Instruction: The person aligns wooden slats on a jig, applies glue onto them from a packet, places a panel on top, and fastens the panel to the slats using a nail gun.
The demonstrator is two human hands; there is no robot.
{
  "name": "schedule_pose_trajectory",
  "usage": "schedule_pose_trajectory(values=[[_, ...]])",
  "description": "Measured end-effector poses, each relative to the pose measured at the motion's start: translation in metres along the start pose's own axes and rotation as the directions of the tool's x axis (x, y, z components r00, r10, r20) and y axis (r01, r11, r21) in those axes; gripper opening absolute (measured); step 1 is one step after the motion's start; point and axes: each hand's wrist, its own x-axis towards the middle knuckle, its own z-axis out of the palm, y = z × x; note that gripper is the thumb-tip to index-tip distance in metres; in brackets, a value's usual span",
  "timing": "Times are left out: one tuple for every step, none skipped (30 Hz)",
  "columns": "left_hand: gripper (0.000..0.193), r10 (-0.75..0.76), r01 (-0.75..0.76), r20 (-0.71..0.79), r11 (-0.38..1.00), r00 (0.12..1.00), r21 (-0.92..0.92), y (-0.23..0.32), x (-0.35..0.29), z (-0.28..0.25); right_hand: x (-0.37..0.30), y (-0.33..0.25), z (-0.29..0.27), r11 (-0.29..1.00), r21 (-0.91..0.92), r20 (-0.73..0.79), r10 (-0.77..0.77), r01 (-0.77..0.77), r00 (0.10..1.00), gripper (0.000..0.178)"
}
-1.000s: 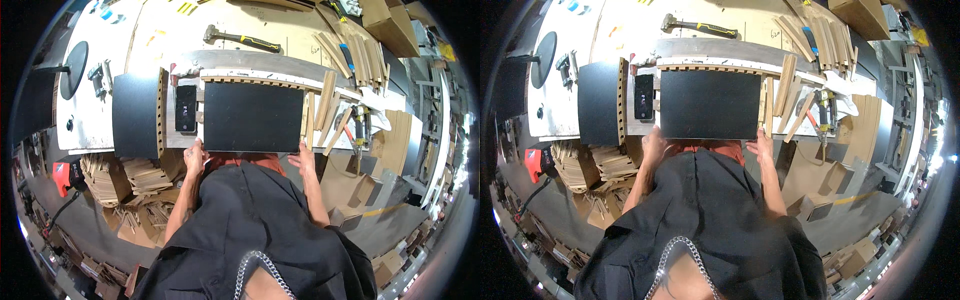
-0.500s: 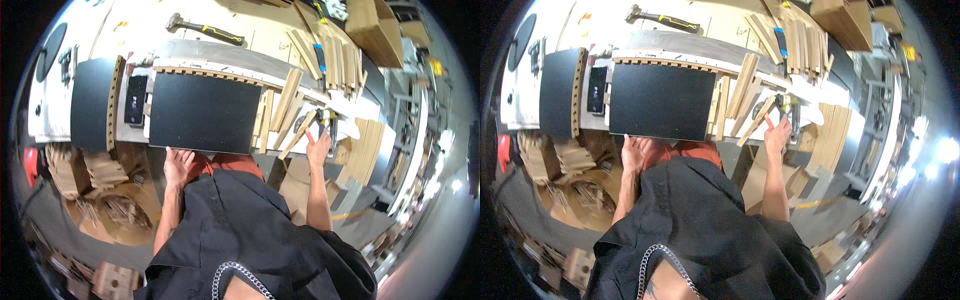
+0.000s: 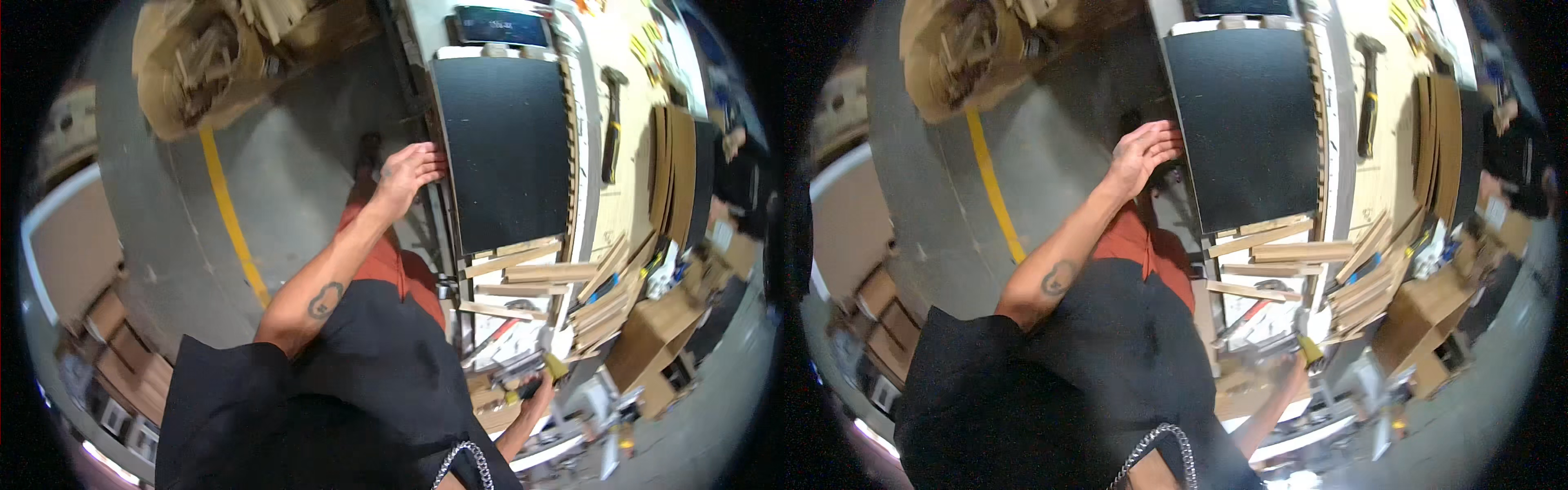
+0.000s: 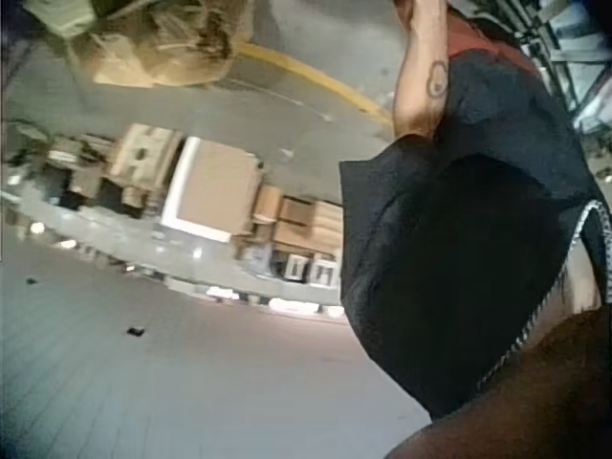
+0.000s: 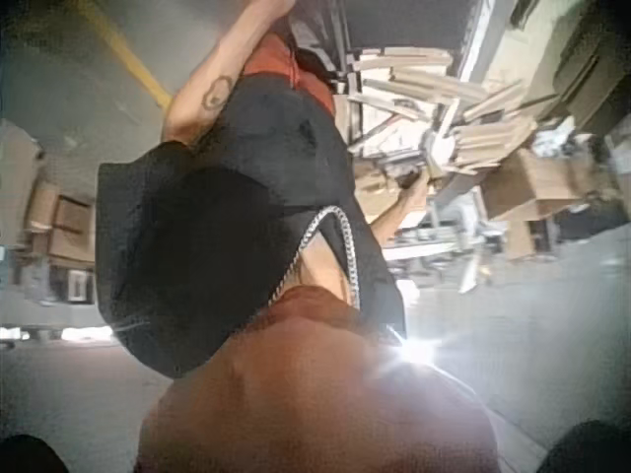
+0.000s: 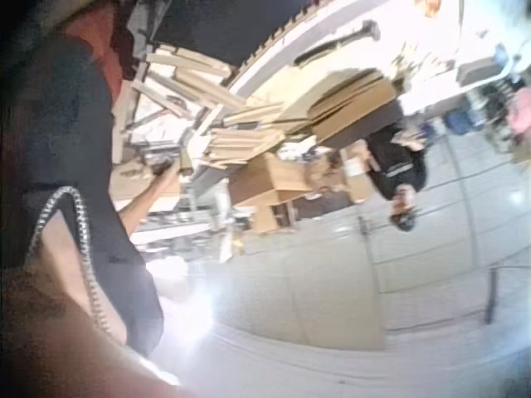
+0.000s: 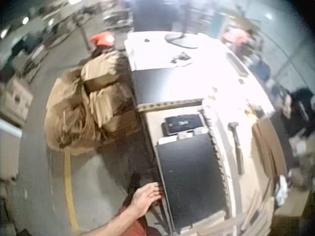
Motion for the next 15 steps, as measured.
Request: schedule_pose_trajectory(values=[[0.038,0.055,-0.055,0.002,0.998,0.998,0.004,-0.004,-0.002,-0.001,-0.025,-0.024,0.005,0.997,-0.068,-0.002,-0.046,0.045,0.999,0.027],[0.038,0.117,-0.118,0.026,0.993,0.993,0.023,-0.006,-0.005,-0.002,-0.056,-0.059,0.016,0.990,-0.125,0.086,-0.056,0.067,0.995,0.028],[0.038,0.172,-0.174,0.064,0.984,0.983,0.040,-0.009,-0.004,0.000,-0.090,-0.093,0.034,0.981,-0.173,0.159,-0.062,0.090,0.985,0.028],[0.037,0.164,-0.163,0.001,0.984,0.986,0.076,-0.014,-0.001,0.003,-0.118,-0.117,0.057,0.935,-0.288,0.142,-0.171,0.206,0.975,0.028],[0.037,0.162,-0.162,-0.001,0.986,0.987,0.036,-0.017,0.000,0.004,-0.143,-0.139,0.082,0.865,-0.398,0.131,-0.275,0.304,0.953,0.027],[0.037,0.177,-0.177,0.006,0.981,0.984,0.080,-0.016,0.002,0.004,-0.166,-0.161,0.107,0.869,-0.383,0.218,-0.245,0.313,0.945,0.026],[0.037,0.192,-0.193,0.017,0.973,0.981,0.125,-0.017,0.005,0.004,-0.177,-0.173,0.129,0.820,-0.356,0.303,-0.353,0.449,0.885,0.026],[0.039,0.168,-0.166,0.002,0.974,0.986,0.152,-0.019,0.009,0.002,-0.187,-0.183,0.153,0.799,-0.342,0.350,-0.380,0.495,0.856,0.025],[0.039,0.171,-0.169,0.001,0.977,0.985,0.129,-0.019,0.011,0.003,-0.197,-0.192,0.177,0.779,-0.326,0.399,-0.401,0.536,0.825,0.025],[0.040,0.165,-0.155,-0.042,0.971,0.985,0.182,-0.016,0.010,0.004,-0.205,-0.201,0.200,0.756,-0.331,0.443,-0.403,0.564,0.801,0.023],[0.042,0.150,-0.129,-0.074,0.965,0.986,0.227,-0.014,0.010,0.008,-0.215,-0.209,0.221,0.734,-0.340,0.474,-0.406,0.587,0.782,0.022],[0.045,0.184,-0.140,-0.094,0.925,0.978,0.354,-0.008,0.006,0.012,-0.229,-0.215,0.245,0.741,-0.292,0.527,-0.404,0.605,0.748,0.021],[0.045,0.178,-0.133,-0.105,0.932,0.978,0.337,-0.007,0.001,0.015,-0.247,-0.220,0.268,0.745,-0.249,0.580,-0.397,0.619,0.711,0.019],[0.046,0.113,-0.071,-0.091,0.923,0.989,0.377,-0.006,-0.002,0.017,-0.264,-0.226,0.289,0.703,-0.255,0.659,-0.376,0.664,0.651,0.018],[0.047,0.051,-0.013,-0.079,0.908,0.996,0.418,-0.007,-0.005,0.018,-0.275,-0.229,0.303,0.680,-0.291,0.660,-0.367,0.673,0.656,0.018]])
